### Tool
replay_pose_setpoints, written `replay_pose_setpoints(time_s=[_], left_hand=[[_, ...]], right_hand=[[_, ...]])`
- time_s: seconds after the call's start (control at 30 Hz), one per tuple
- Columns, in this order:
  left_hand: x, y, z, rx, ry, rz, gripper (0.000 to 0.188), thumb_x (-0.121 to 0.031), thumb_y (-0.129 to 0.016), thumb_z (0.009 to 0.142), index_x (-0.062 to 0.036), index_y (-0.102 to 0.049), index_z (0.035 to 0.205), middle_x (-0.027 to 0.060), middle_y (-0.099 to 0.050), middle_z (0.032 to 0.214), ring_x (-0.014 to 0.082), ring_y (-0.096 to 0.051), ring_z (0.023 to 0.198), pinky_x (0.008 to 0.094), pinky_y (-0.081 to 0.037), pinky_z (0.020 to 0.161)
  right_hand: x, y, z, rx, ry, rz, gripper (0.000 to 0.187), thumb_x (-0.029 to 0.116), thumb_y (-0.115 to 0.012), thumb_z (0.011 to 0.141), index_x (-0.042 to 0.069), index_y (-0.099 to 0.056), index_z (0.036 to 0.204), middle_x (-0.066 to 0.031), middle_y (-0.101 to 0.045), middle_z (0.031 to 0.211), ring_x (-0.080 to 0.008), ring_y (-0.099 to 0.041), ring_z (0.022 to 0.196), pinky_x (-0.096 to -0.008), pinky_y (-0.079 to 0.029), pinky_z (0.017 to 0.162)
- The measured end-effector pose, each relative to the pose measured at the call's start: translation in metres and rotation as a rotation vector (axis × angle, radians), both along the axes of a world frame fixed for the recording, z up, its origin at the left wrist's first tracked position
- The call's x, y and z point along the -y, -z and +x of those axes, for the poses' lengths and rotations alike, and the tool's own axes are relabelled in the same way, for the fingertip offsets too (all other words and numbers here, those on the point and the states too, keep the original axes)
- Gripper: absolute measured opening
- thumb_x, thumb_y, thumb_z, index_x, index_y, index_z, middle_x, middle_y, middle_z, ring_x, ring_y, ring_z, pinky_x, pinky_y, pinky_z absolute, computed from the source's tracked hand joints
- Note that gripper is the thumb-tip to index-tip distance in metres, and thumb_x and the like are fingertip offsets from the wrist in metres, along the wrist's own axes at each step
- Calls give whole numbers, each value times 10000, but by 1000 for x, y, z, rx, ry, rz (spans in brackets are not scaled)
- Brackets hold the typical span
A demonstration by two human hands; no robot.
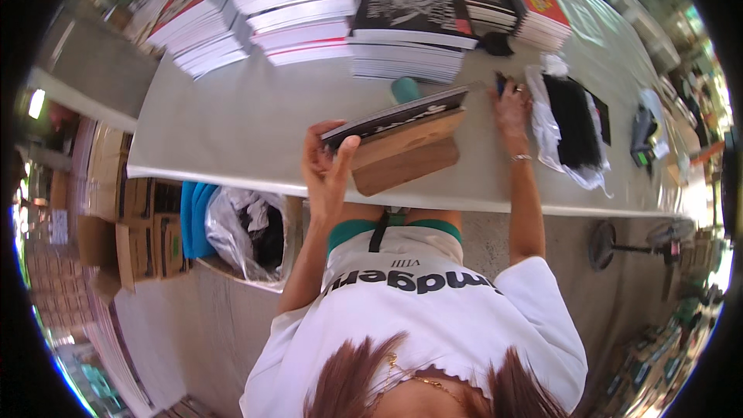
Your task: The person assembles spiral-bound books by inserting a metal coil through the punched holes of a paper stack using a wooden guide and cutting the excess coil with pliers.
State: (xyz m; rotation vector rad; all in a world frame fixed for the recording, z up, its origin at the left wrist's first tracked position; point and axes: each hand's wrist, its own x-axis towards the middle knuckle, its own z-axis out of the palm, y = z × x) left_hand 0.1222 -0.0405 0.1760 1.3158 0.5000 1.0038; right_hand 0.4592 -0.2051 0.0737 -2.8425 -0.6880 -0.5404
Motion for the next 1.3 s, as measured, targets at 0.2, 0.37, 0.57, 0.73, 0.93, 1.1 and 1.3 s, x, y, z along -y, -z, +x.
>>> replay_pose_setpoints(time_s=[0.2, 0.37, 0.57, 0.73, 0.93, 1.1, 1.3], left_hand=[[-12, -4, -6, -171, 3, 57, 199, -135, -705, 845, -2, -644, 980, 3, -595, 944, 96, -532, 879, 225, -412, 823], [-12, -12, -15, -87, 106, 25, 212, -76, -680, 862, 10, -642, 1051, 40, -652, 975, 111, -569, 970, 262, -432, 914], [-14, -13, -13, -105, 140, 4, 214, -21, -643, 871, 23, -640, 1080, 81, -671, 1023, 129, -598, 960, 272, -459, 909], [-14, -11, -16, -95, 156, 105, 286, 110, -536, 834, 25, -643, 1086, 83, -672, 1062, 131, -612, 970, 275, -473, 900], [-15, -8, -17, -62, 153, 132, 399, 176, -446, 798, 11, -645, 1102, 78, -673, 1081, 146, -634, 970, 278, -485, 900], [-13, -8, -16, -68, 137, 132, 401, 178, -444, 803, 8, -644, 1106, 81, -674, 1090, 155, -648, 963, 279, -497, 890], [-12, -3, -16, -44, 100, 193, 379, 171, -459, 816, -4, -665, 1081, 98, -684, 1068, 169, -652, 963, 280, -503, 880]], right_hand=[[0, -47, -54, 69, -21, 379, 392, 277, -543, 931, 43, -528, 1245, -204, -550, 1158, -362, -535, 1069, -475, -424, 903], [-19, -148, -193, -163, -374, 910, 384, 127, -659, 848, 24, -564, 1205, -136, -585, 1097, -296, -549, 1035, -400, -438, 918], [-46, -140, -269, -199, -855, 675, 465, 110, -755, 712, 77, -617, 1155, -94, -589, 1044, -272, -596, 923, -367, -506, 796], [-62, -124, -274, -239, -904, 678, 456, 123, -746, 706, 93, -622, 1143, -96, -573, 1013, -274, -606, 870, -367, -524, 714], [-66, -125, -279, -253, -880, 694, 402, 133, -730, 728, 74, -622, 1111, -86, -585, 977, -265, -619, 839, -364, -529, 679], [-65, -124, -281, -215, -852, 668, 397, 130, -730, 730, 70, -618, 1106, -87, -584, 955, -270, -625, 784, -360, -528, 638], [-56, -152, -266, -2119, -674, 1129, 339, 224, -590, 926, 21, -483, 1175, -109, -595, 929, -228, -657, 762, -327, -549, 667]])
